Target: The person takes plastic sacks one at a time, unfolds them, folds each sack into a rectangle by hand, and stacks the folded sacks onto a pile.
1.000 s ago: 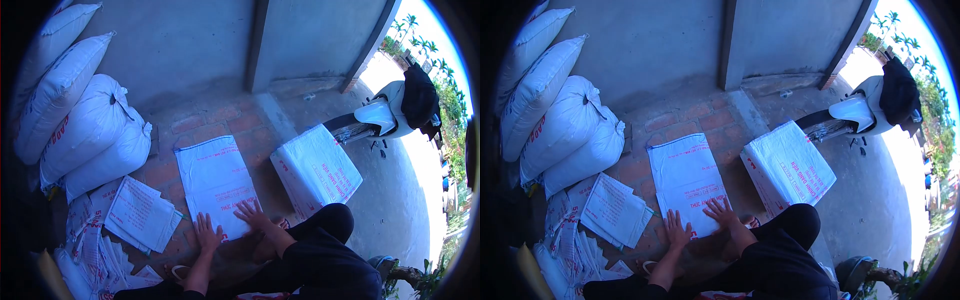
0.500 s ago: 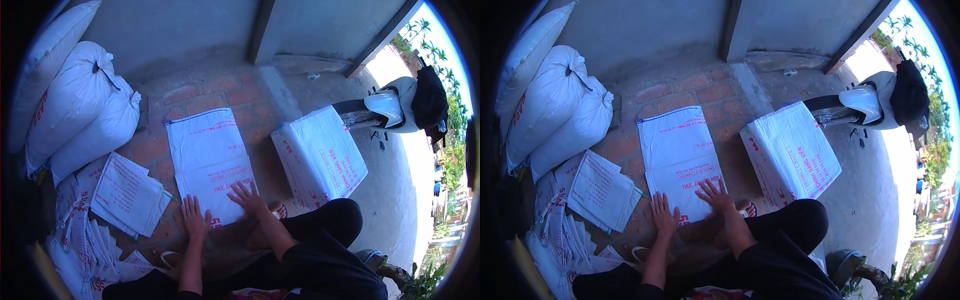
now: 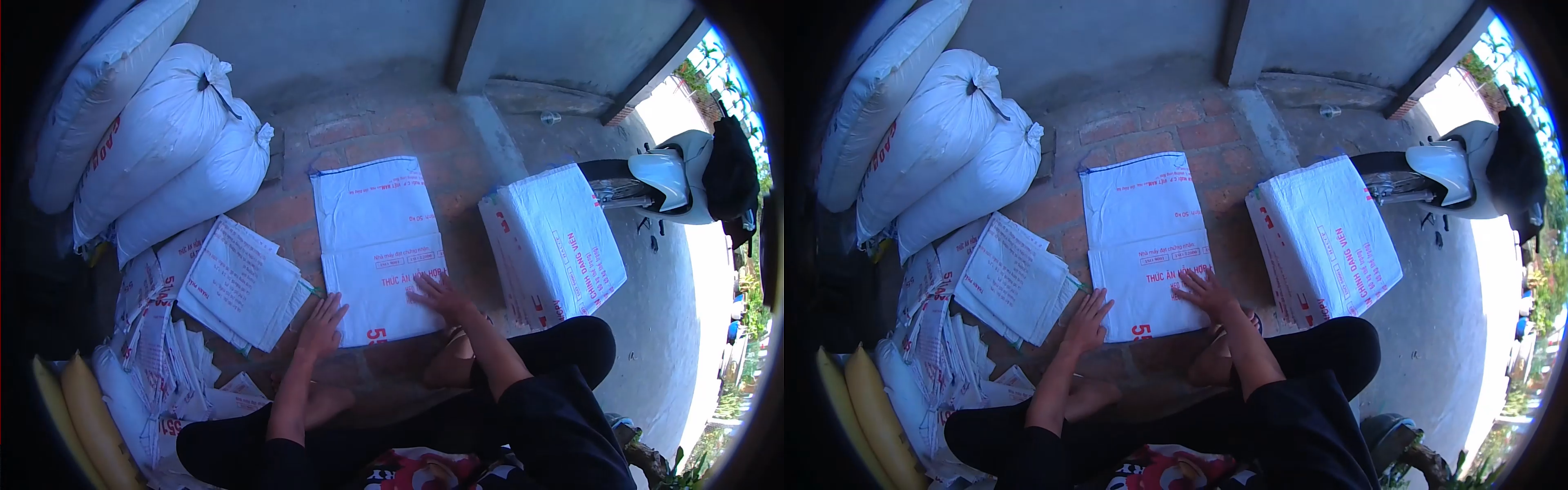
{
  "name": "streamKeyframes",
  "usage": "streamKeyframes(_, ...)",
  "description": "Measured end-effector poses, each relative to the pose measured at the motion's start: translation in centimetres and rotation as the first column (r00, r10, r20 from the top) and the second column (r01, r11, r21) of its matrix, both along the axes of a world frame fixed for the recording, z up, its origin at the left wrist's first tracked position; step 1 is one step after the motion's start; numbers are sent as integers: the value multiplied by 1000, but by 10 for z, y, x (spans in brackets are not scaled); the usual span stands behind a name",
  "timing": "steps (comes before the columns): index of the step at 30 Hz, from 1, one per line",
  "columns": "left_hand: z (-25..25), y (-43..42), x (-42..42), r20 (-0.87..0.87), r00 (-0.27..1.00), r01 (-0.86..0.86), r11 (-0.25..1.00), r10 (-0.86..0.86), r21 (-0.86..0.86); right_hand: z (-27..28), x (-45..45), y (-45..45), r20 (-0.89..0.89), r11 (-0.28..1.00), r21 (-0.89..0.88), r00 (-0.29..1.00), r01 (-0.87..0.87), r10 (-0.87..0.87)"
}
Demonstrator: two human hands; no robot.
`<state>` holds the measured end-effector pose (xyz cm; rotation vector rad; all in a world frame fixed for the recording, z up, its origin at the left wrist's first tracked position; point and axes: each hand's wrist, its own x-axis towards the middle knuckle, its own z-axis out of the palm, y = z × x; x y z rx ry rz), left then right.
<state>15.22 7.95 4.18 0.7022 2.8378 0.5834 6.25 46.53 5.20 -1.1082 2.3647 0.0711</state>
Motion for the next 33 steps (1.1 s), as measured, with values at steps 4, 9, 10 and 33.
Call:
streamKeyframes(4,2,-7,9,-60,998,16,997,-21,-79,11,-13,21,16,995,71,998,-65,64)
streamKeyframes(9,13,-4,22,-59,998,-28,1000,27,-10,-34,-4,37,-215,997,12,973,-81,81)
streamKeyframes(10,12,-5,24,-51,998,-24,1000,23,-5,-54,0,40,-272,997,-34,961,-69,57)
streamKeyframes(33,1,12,-10,-194,730,-428,659,655,619,42,-21,0,54,574,-671,803,469,-593)
